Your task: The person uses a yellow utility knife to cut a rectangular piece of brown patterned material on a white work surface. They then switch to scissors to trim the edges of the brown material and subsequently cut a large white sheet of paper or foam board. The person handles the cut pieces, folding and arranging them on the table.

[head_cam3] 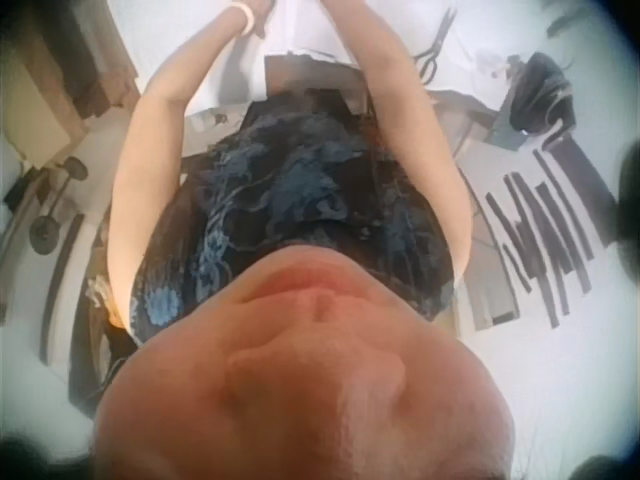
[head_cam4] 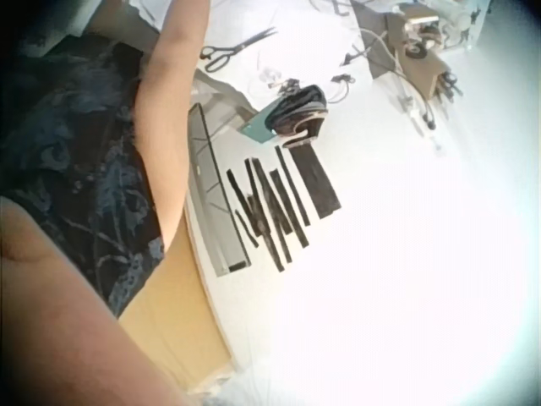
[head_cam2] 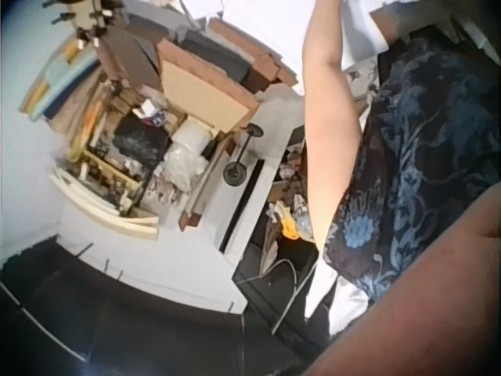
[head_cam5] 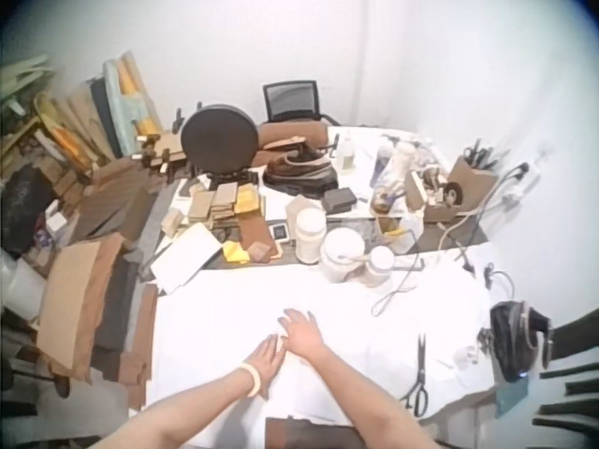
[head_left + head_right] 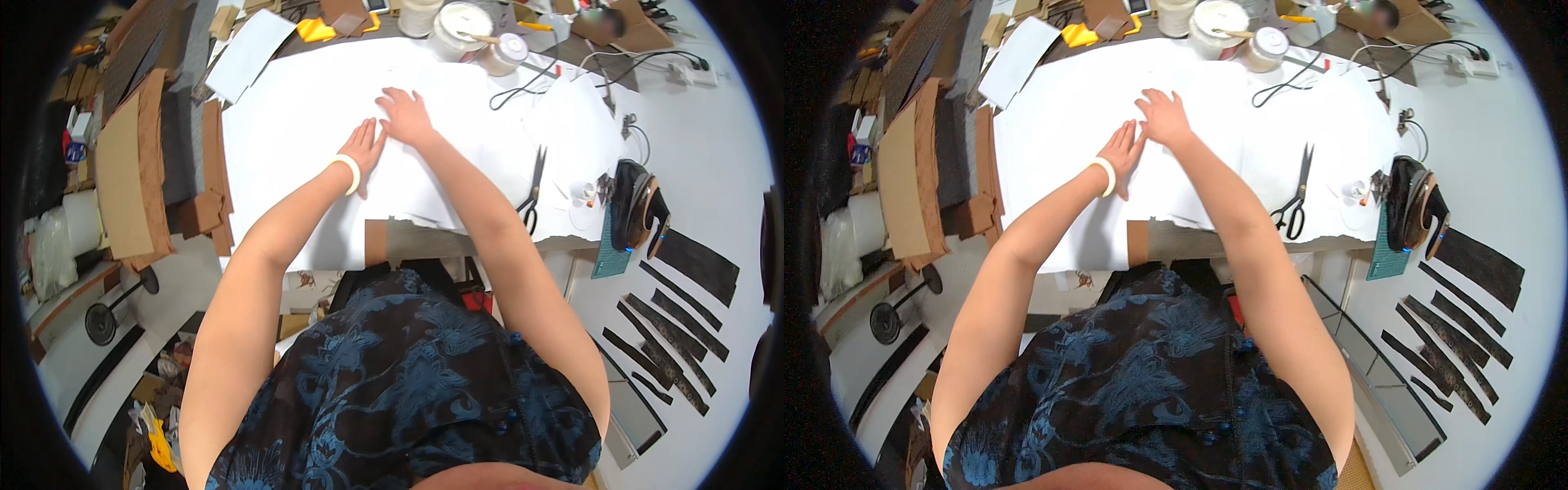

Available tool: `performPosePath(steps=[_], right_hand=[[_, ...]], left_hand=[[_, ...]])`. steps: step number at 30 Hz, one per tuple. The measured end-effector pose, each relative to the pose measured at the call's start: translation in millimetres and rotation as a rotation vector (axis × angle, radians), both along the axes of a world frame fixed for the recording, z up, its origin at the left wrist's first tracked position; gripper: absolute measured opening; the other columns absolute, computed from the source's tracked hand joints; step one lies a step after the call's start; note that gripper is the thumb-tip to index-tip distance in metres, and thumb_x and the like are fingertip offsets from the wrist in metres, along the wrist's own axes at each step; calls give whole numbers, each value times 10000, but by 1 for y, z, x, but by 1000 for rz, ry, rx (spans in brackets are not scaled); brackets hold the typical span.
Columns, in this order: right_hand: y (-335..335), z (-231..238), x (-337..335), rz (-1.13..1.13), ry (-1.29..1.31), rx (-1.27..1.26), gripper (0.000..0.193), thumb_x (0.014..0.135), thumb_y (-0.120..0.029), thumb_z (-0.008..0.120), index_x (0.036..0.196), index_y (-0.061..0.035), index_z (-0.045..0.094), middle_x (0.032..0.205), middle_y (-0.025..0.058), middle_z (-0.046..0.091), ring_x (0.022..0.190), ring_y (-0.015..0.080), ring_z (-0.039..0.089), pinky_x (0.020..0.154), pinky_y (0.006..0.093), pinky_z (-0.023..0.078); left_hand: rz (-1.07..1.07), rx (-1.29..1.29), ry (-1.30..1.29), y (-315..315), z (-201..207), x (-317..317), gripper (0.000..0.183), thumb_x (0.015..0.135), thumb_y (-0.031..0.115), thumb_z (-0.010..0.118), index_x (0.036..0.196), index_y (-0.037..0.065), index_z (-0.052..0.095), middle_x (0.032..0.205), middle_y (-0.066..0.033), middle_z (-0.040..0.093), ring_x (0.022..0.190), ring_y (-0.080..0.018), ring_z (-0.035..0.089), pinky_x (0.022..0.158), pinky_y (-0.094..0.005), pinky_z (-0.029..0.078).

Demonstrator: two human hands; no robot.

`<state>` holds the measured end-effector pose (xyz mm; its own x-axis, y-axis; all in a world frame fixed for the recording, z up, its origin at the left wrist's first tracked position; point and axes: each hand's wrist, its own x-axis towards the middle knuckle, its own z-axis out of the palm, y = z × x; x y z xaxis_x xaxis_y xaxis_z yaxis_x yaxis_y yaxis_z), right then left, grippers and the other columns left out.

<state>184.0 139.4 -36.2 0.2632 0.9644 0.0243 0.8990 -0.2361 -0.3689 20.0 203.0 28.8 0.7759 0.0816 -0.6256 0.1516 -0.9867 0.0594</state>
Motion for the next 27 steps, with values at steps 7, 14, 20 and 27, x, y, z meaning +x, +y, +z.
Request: performPosePath(steps=[7,14,20,27], right_hand=[[-8,56,37,23,102,459,341,816,-179,744,1143,-95,695,1341,127,582,1302,317,521,1140,514,380],[-30,144,305,-615,-413,346,273,876,-184,639,1125,-94,707,1168,201,623,1071,394,606,914,495,501],[-8,106,365,-436,-342,-461,375,980,-386,555,1203,-119,698,1201,188,688,1125,351,667,922,499,545],[-11,115,364,-349,-503,-260,284,968,-264,562,1035,-55,741,1000,224,729,963,402,707,848,505,557]], left_hand=[[57,10,21,-8,-1,5,1530,481,402,996,1553,-113,34,1619,-378,8,1537,-476,30,1272,-464,95],[39,6,-7,-2,-20,1,1548,452,384,995,1553,-111,25,1620,-372,-18,1531,-493,12,1271,-477,105],[40,11,24,-4,-15,-4,1533,459,370,992,1556,-106,33,1620,-369,-8,1533,-489,14,1270,-476,122],[27,35,50,-8,-10,0,1531,468,358,993,1562,-96,23,1629,-352,-14,1539,-472,8,1273,-466,113]])
